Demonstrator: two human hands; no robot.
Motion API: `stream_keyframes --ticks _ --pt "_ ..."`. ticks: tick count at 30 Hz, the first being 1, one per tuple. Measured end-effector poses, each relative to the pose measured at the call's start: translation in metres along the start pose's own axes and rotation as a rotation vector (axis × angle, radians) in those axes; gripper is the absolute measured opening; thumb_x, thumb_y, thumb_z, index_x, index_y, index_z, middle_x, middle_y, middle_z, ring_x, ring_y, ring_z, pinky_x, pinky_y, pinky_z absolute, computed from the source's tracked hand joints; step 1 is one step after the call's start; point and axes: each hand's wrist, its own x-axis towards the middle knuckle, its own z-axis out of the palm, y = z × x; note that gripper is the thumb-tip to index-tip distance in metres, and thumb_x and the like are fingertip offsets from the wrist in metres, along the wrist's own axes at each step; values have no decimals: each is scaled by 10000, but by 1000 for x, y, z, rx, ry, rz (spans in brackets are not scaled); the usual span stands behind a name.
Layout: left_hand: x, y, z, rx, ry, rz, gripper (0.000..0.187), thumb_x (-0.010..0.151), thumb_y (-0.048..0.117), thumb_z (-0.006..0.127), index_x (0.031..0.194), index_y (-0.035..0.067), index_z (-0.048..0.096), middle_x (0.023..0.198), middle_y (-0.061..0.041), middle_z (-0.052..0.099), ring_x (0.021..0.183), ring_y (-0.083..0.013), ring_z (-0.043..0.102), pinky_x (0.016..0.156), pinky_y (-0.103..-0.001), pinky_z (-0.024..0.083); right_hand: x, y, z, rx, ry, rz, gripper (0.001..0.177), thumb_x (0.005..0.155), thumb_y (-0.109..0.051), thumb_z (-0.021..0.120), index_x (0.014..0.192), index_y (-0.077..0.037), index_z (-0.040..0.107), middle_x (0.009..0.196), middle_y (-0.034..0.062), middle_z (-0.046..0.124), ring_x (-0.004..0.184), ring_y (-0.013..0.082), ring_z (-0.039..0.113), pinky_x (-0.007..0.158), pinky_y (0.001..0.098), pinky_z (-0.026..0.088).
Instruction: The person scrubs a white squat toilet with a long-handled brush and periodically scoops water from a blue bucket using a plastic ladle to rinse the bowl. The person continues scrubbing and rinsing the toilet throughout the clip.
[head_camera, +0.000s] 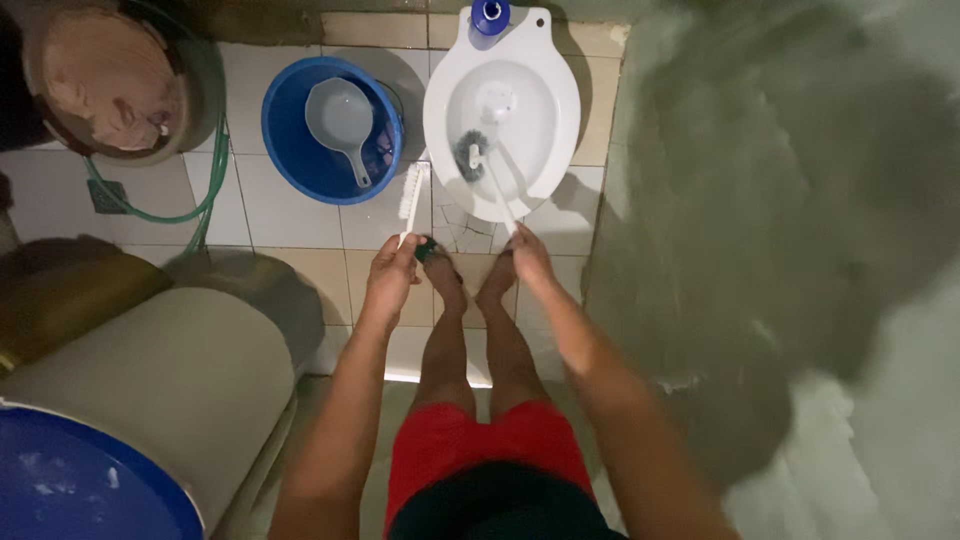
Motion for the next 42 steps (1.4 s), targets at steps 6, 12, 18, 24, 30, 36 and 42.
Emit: stream_keyframes --ticks 6,12,18,24,30,36,42 --pt "-12 4 -2 175 49 22 371 1014 474 547 1076 135 683 676 68 439 623 -66 443 634 -264 473 0 -13 -110 -684 -89 -10 505 1125 -307 357 1601 -143 339 764 134 695 519 188 581 452 355 543" --pt "-21 2 -6 -10 53 7 395 1005 487 596 1073 113 703 686 62 398 629 -79 384 648 -282 427 23 -18 -93 -826 -1 -28 558 1096 -262 374 1625 -100 301 947 201 757 730 320 724 601 464 615" --pt "-28 4 -8 95 93 -76 371 1028 460 581 1077 105 678 683 57 362 623 -83 392 661 -278 456 -1 -1 -17 304 -193 278 506 1116 -358 387 1565 -136 456 1148 260 632 797 298 616 717 447 538" --pt "-22 -1 -6 56 89 -47 382 1022 451 565 1098 100 695 691 59 441 644 -77 449 666 -287 472 1 45 -13 143 0 72 460 1081 -323 480 1496 -135 546 1204 215 680 967 306 640 822 422 538" --pt "-18 0 -8 148 113 -89 331 1022 423 553 1097 130 686 667 68 441 614 -52 459 653 -264 501 -23 20 -101 -463 -27 61 429 1116 -256 428 1491 -74 534 1212 199 717 995 303 749 800 385 601" --pt "-4 -5 -11 17 105 -83 376 1022 444 582 1100 98 707 692 46 425 627 -81 414 642 -294 458 -17 -21 -69 -436 -124 109 492 1103 -272 424 1584 -169 449 1094 201 766 897 318 764 735 400 615" --pt "6 -1 -6 159 100 -81 370 1008 479 546 1094 147 686 691 54 481 645 -63 492 655 -272 502 74 -52 9 353 3 133 481 1077 -290 508 1518 -100 470 1286 259 587 1104 428 582 898 537 471"
